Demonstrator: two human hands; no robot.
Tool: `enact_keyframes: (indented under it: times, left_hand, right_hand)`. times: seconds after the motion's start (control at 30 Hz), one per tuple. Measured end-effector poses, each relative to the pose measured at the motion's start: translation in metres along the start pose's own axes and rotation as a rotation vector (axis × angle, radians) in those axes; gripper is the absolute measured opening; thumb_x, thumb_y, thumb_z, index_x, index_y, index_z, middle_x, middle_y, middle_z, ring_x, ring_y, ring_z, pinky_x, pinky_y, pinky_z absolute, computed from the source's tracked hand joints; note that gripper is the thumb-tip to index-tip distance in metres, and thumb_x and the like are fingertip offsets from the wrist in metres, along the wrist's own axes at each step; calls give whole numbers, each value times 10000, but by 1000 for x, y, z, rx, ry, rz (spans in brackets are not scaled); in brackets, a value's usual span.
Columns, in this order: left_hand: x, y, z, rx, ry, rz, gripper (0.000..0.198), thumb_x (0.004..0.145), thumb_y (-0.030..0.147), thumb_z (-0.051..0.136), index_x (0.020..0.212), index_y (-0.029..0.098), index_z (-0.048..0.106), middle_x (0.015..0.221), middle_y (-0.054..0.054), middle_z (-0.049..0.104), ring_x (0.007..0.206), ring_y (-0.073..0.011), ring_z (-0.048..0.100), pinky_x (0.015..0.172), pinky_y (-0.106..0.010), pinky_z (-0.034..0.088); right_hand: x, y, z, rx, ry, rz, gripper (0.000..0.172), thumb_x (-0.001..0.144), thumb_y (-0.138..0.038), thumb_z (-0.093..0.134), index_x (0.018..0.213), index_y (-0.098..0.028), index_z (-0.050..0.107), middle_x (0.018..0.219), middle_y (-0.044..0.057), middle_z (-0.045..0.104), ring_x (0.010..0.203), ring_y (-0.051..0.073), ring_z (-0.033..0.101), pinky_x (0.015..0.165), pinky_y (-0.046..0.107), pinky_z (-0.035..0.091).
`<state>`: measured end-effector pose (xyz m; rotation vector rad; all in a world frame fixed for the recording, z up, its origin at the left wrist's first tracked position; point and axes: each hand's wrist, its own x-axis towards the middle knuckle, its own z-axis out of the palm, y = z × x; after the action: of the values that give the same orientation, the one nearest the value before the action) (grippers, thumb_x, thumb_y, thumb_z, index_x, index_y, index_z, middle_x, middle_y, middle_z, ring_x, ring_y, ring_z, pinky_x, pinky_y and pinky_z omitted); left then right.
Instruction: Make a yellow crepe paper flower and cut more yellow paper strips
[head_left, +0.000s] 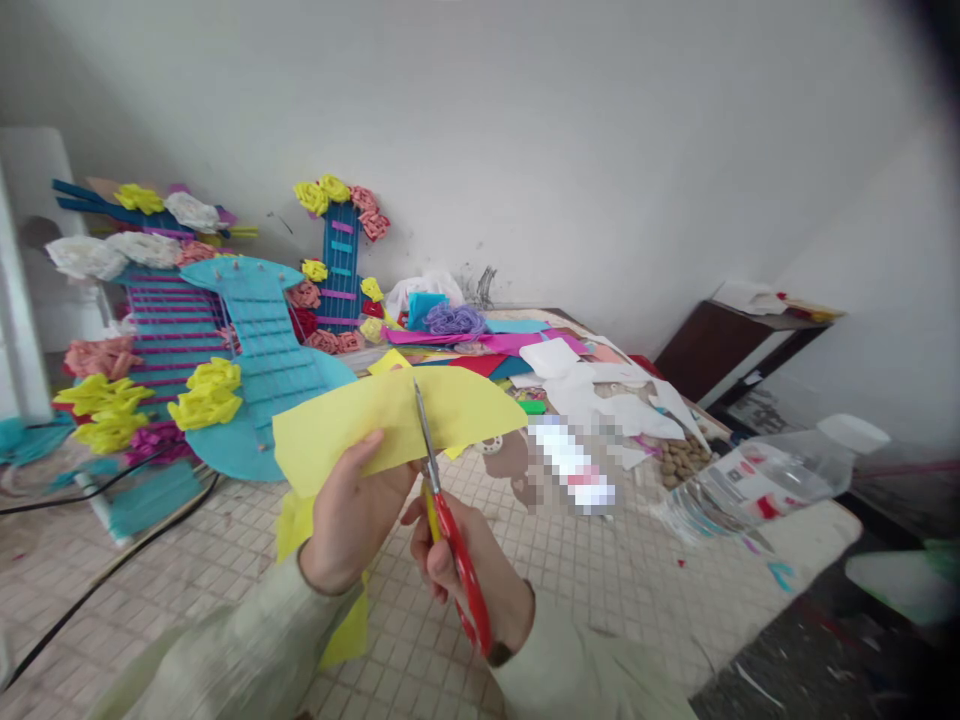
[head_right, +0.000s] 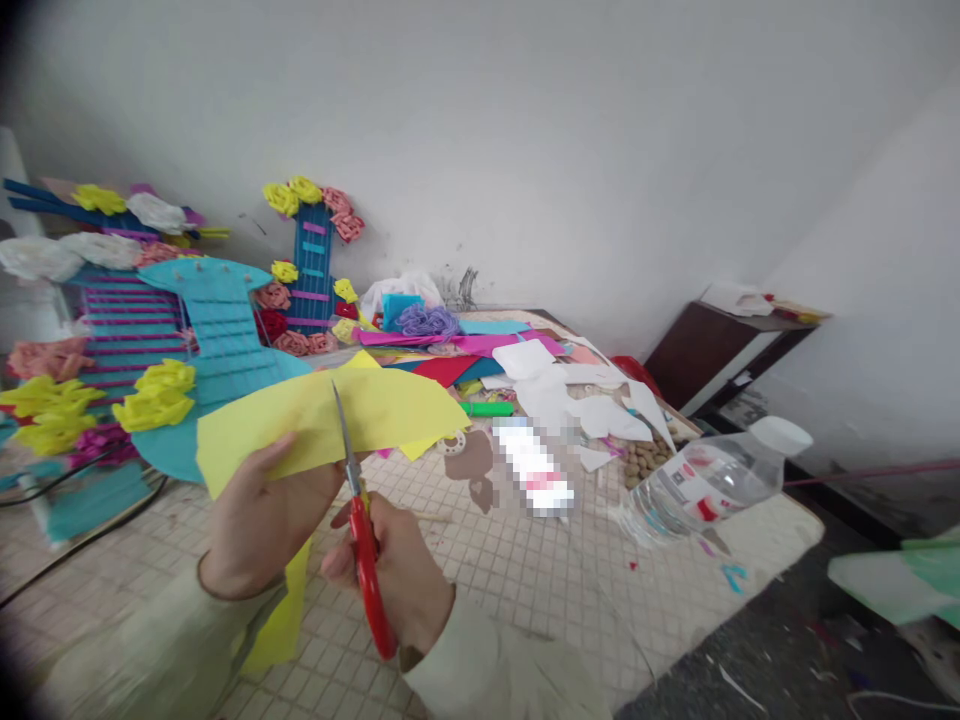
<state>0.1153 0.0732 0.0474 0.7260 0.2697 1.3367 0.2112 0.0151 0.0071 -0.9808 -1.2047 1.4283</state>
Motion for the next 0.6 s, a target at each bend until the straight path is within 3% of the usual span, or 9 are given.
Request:
enact_keyframes:
  times: [0.23,0.6]
  left_hand:
    - [1,1,0,10,-20,-26,345,855,182,365,1081,212,623,1009,-45,699,1015,-230,596,795,-332,487]
    - [1,-1,-2,-56,-14,-10,349,852,169,370,1078,239,626,1016,-20,703,1061,-229,575,868,-357,468]
  right_hand:
    - [-1,6,0,-11,30,-9,711,527,-816,516,815,-168,464,554,-76,401,383,31,319,359,180,268]
    - [1,3,1,90,56,57,708,448,-773,610,778,-160,480,513,-94,417,336,13,332,326,150,261]
